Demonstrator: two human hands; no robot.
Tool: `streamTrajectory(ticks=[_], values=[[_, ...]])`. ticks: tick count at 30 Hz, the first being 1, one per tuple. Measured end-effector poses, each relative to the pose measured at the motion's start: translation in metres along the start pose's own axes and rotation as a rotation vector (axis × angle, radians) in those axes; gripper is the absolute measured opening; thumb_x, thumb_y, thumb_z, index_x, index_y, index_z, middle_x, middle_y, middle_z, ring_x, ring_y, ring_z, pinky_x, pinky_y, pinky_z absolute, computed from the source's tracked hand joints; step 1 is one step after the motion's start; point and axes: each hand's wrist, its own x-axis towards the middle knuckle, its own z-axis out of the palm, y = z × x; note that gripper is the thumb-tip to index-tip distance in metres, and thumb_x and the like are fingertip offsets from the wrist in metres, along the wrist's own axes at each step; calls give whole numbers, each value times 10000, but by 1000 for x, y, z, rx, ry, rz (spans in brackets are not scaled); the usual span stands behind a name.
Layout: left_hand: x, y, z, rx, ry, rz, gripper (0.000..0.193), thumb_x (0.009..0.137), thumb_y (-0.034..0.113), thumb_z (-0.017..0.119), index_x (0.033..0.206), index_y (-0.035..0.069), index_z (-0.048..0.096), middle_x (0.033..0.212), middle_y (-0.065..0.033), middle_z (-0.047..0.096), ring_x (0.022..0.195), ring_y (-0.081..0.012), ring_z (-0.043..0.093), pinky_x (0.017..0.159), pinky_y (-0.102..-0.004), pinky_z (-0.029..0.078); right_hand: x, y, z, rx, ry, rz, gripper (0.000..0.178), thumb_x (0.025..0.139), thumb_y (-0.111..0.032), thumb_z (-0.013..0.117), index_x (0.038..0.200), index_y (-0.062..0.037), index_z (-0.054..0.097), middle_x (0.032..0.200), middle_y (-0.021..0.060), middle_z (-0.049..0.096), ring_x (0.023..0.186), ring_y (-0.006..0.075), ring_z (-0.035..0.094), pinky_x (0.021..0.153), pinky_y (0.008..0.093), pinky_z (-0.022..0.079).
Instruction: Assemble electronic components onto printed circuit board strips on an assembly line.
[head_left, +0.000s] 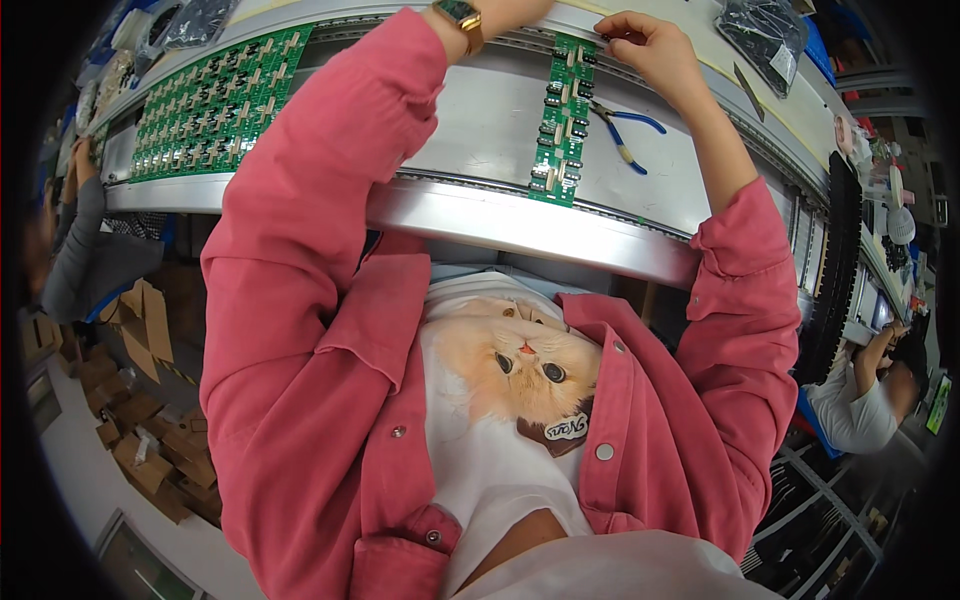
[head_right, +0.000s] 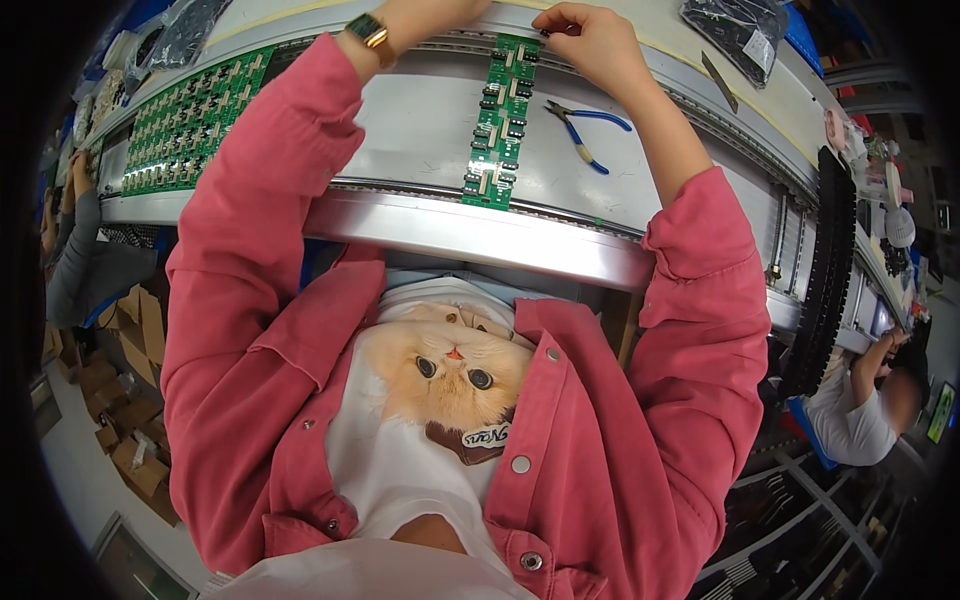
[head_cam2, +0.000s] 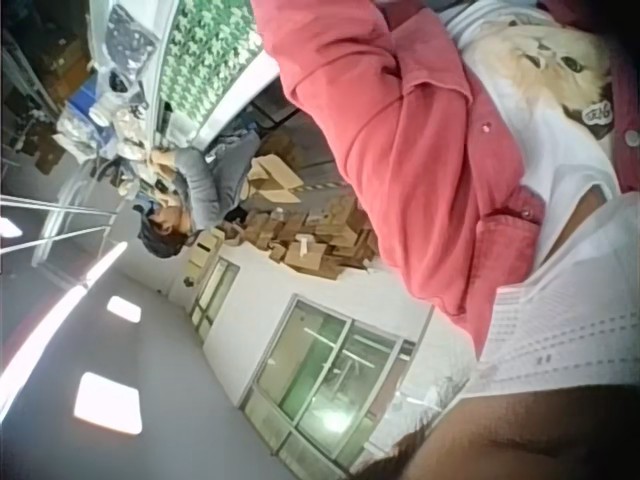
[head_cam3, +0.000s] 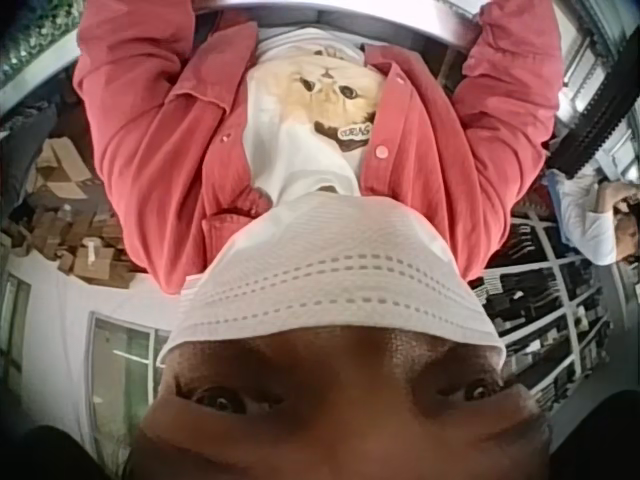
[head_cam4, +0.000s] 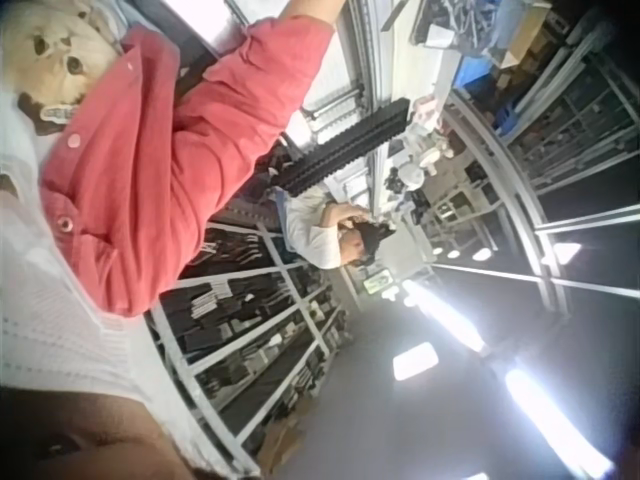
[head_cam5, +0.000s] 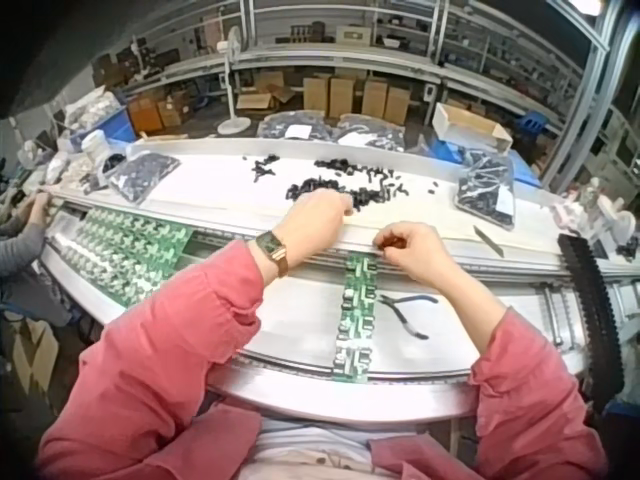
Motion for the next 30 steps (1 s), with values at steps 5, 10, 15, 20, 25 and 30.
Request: streamTrajectory(ticks=[5, 10, 15, 20, 25, 30], values=[[22, -33, 29, 34, 45, -52, 179, 753, 129, 525, 706, 18, 657, 739, -192, 653, 682, -388, 612, 657, -438, 488, -2, 10, 5, -65, 33, -116, 224, 803, -57, 614, 1007, -97, 699, 866, 32, 687, 746, 129, 615, 725, 219, 498], [22, -33, 29, 38, 33, -58, 187, 760, 139, 521, 705, 21, 655, 743, -194, 654, 683, -385, 612, 664, -441, 487, -2, 12, 6, -94, 44, -163, 206, 807, -43, 617, 992, -95, 692, 859, 33, 684, 741, 134, 614, 726, 223, 498], [20, -28, 22, 86, 16, -71, 192, 770, 147, 516, 688, 32, 646, 733, -189, 654, 676, -378, 613, 661, -440, 487, -2, 10, 7, -114, 42, -173, 204, 813, -34, 613, 993, -91, 690, 866, 38, 687, 739, 142, 618, 729, 227, 502], [15, -23, 17, 164, 98, 54, 195, 785, 152, 511, 685, 38, 635, 726, -179, 647, 668, -372, 610, 647, -443, 486, -2, 10, 10, -134, 55, -192, 203, 815, -25, 610, 990, -88, 690, 879, 43, 692, 739, 150, 625, 728, 235, 507], [13, -28, 22, 147, 93, 82, 192, 798, 153, 507, 698, 41, 627, 730, -168, 634, 662, -366, 603, 629, -444, 481, -1, 11, 15, -143, 71, -235, 194, 779, -27, 608, 941, -86, 696, 851, 43, 697, 687, 177, 622, 684, 270, 505], [12, -25, 22, 170, 22, 39, 189, 805, 151, 503, 712, 33, 618, 727, -165, 628, 668, -361, 601, 620, -435, 480, 0, 13, 17, -180, 69, -263, 185, 767, -31, 607, 919, -83, 699, 838, 44, 698, 659, 193, 617, 666, 290, 505]])
